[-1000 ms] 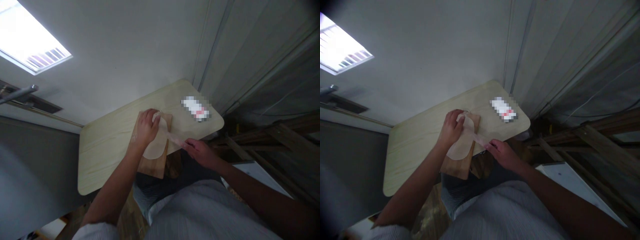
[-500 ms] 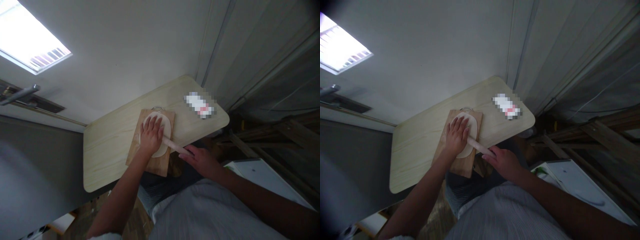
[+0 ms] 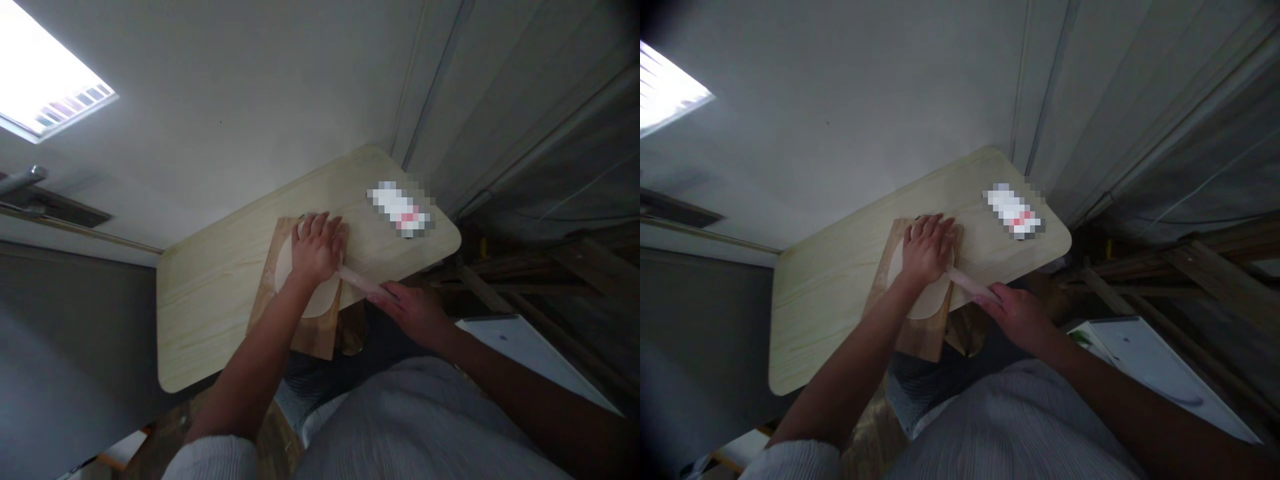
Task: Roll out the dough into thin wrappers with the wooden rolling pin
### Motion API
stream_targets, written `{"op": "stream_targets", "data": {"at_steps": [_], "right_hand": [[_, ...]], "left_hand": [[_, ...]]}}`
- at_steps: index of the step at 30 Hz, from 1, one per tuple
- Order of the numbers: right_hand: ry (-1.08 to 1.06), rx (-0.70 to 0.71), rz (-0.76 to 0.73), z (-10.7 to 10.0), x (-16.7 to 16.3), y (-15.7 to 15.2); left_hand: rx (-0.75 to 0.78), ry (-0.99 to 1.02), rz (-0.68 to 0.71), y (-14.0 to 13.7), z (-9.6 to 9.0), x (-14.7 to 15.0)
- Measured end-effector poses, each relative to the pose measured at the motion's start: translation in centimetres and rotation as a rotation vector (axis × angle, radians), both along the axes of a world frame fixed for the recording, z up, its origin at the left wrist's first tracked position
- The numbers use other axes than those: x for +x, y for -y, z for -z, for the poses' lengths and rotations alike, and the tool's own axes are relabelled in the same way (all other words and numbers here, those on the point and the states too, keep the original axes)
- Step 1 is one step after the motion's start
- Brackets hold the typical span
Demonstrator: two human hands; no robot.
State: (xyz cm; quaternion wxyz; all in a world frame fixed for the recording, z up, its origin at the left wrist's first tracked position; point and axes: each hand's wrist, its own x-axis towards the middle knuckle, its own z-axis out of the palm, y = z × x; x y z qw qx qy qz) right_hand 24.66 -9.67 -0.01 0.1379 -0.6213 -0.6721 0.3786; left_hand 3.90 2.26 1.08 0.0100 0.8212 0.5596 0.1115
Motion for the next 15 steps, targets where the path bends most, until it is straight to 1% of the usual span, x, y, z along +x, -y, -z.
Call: {"op": "stream_targets", "data": {"at_steps": [4, 7, 11, 15], "right_hand": [[-0.042, -0.008, 0.034, 0.0, 0.8, -0.9], [-0.068, -0.002, 0.036, 0.0, 1.0, -1.2], [-0.031, 0.033, 0.009, 0.1, 0.7, -0.8], [0.073, 0.118, -0.010, 0.1, 0.1, 0.1]], "left_hand": [[-0.009, 0.001, 0.000, -1.6, 0.0, 1.3], [-0.007, 0.009, -0.014, -1.9, 0.1, 1.7], [-0.002, 0.017, -0.041, -0.9, -0.1, 1.1], [-0.010, -0.003, -0.064, 1.0, -0.2, 0.1]]}}
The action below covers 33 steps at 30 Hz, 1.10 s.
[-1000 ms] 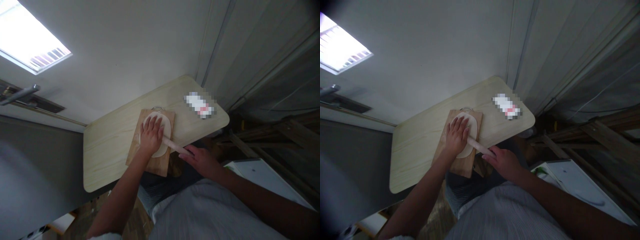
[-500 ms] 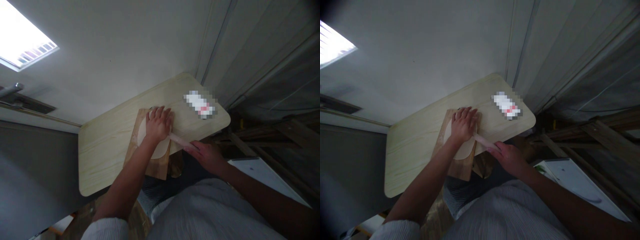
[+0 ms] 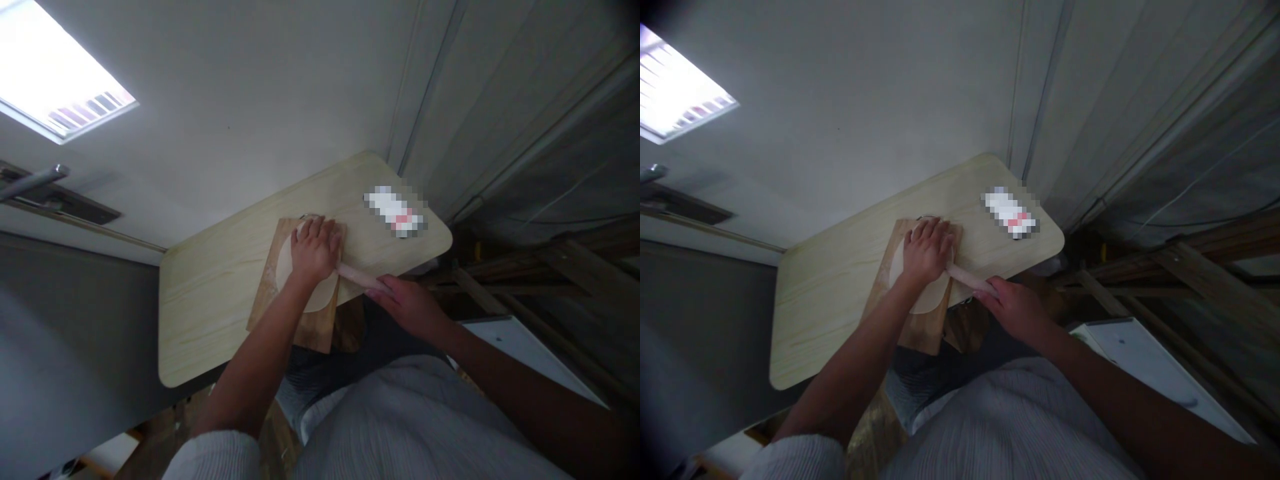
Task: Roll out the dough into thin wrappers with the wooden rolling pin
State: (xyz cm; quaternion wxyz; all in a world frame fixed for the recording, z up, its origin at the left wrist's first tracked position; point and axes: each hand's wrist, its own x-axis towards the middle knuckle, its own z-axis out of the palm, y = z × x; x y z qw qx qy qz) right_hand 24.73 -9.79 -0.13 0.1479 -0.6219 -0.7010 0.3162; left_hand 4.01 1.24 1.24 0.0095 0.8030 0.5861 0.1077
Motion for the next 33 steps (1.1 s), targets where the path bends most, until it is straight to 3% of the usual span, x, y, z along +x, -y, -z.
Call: {"op": "stream_targets", "data": {"at_steps": [5, 10, 16, 23, 33], "right_hand": [[0.018, 0.072, -0.046, 0.0, -0.2, 0.3], [-0.020, 0.115, -0.120, -0.3, -0.3, -1.1], [0.044, 0.078, -0.129, -1.0, -0.5, -1.9], [0.132, 0.143, -0.045, -0.4, 0.1, -1.9], [0.157, 0.123, 0.013, 0.2, 0.8, -3.2]], "left_hand": [[0.023, 0.014, -0.105, 2.4, 0.5, -1.7], [0.068, 0.084, -0.216, 2.1, 0.8, -3.7], [0.041, 0.007, -0.120, 0.6, 0.5, -3.9], [0.025, -0.014, -0.116, -1.2, 0.0, -2.3], [0.014, 0.021, -0.103, -3.9, 0.1, -1.1]]}}
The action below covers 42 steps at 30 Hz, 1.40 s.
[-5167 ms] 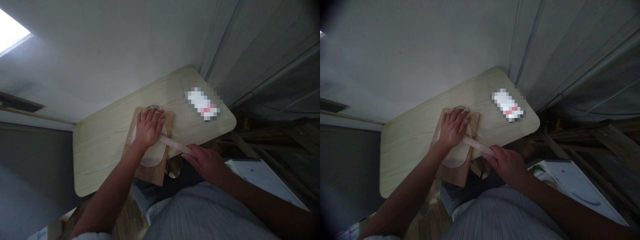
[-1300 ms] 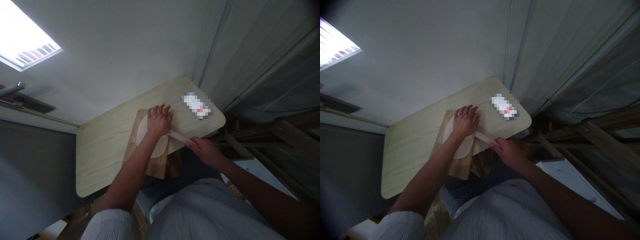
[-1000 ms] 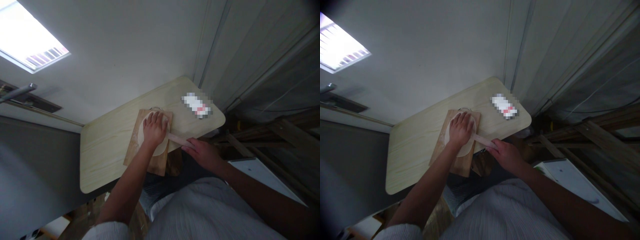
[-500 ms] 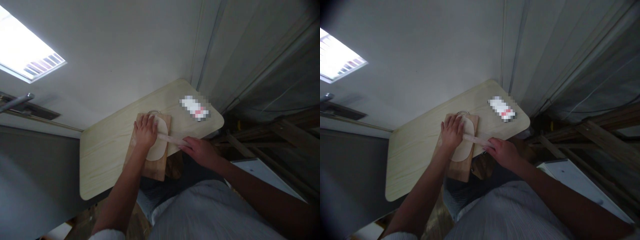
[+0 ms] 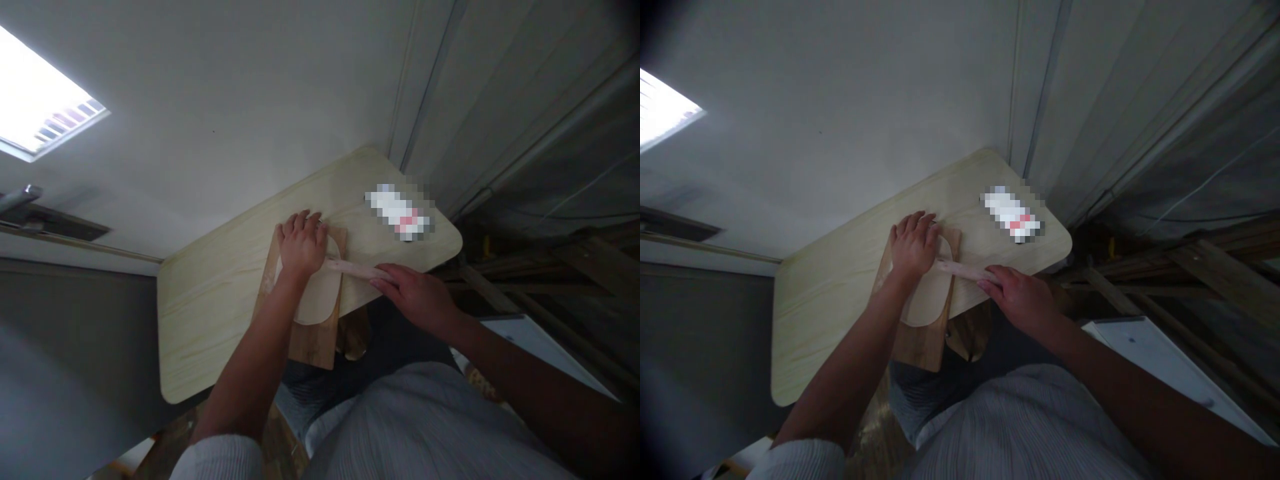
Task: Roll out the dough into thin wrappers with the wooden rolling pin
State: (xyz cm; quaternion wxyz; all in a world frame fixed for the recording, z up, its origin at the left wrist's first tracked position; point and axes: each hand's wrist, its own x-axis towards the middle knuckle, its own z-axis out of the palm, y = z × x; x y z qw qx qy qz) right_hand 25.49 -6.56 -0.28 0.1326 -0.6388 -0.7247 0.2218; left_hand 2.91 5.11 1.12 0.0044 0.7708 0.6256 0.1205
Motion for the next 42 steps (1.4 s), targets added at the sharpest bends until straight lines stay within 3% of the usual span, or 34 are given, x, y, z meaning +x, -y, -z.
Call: {"op": "stream_targets", "data": {"at_steps": [11, 22, 42], "right_hand": [[0.079, 0.087, -0.009, -0.2, 0.6, -2.1], [0.108, 0.055, 0.112, -0.1, 0.8, -3.7], [0.067, 0.107, 0.005, -0.3, 0.1, -1.2]], "left_hand": [[0.024, 0.051, -0.046, -3.1, -0.2, 2.1], [0.050, 0.049, -0.077, -5.7, -0.3, 3.4], [0.039, -0.004, -0.031, -2.4, -0.2, 1.8]]}}
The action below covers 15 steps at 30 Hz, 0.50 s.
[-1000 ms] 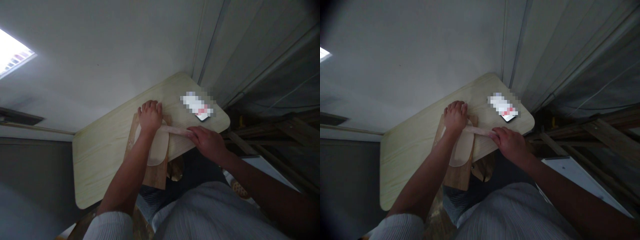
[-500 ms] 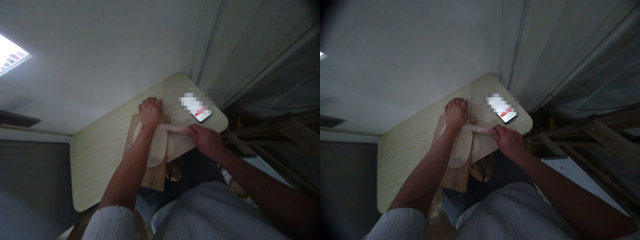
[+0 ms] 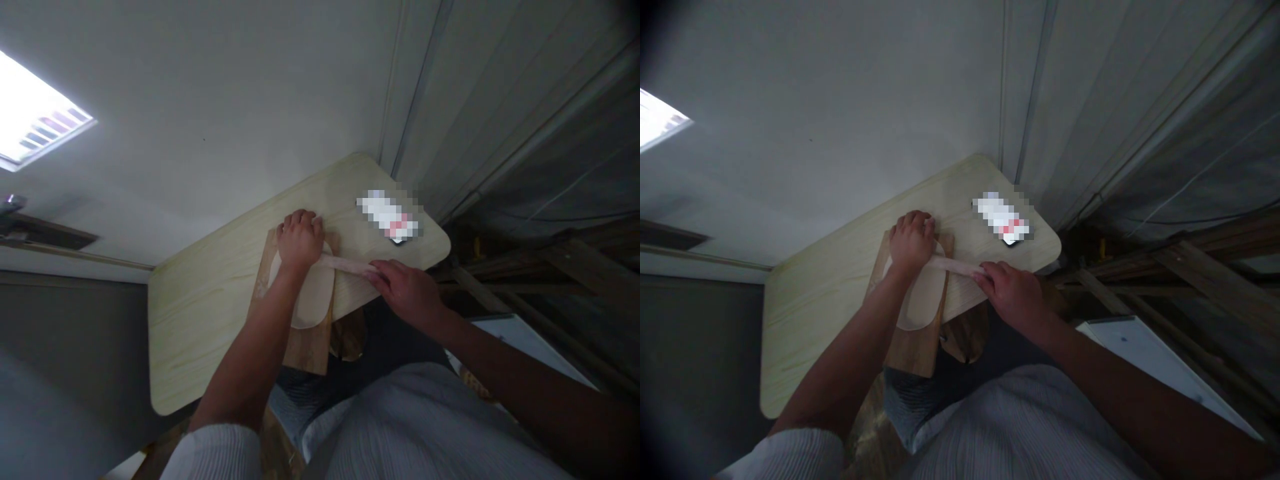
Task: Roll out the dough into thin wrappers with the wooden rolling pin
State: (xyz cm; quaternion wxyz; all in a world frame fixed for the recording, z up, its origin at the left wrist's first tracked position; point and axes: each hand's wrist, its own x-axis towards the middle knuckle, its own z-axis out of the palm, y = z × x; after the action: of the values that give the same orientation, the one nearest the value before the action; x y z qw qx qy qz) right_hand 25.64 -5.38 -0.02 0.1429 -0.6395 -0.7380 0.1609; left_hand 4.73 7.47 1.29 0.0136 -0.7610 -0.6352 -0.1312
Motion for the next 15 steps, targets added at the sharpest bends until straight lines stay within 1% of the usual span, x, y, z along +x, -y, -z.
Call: {"op": "stream_targets", "data": {"at_steps": [5, 10, 15], "right_hand": [[0.019, 0.004, -0.038, -0.3, -0.6, 1.3], [0.060, -0.011, -0.057, -0.5, -1.7, 2.6], [0.082, -0.041, -0.087, -0.8, -2.5, 3.6]], "left_hand": [[-0.014, -0.006, 0.032, 1.7, 0.1, -1.1], [-0.012, 0.000, 0.081, 3.9, 0.5, -2.5], [-0.016, -0.021, 0.063, 6.4, 0.6, -3.8]]}}
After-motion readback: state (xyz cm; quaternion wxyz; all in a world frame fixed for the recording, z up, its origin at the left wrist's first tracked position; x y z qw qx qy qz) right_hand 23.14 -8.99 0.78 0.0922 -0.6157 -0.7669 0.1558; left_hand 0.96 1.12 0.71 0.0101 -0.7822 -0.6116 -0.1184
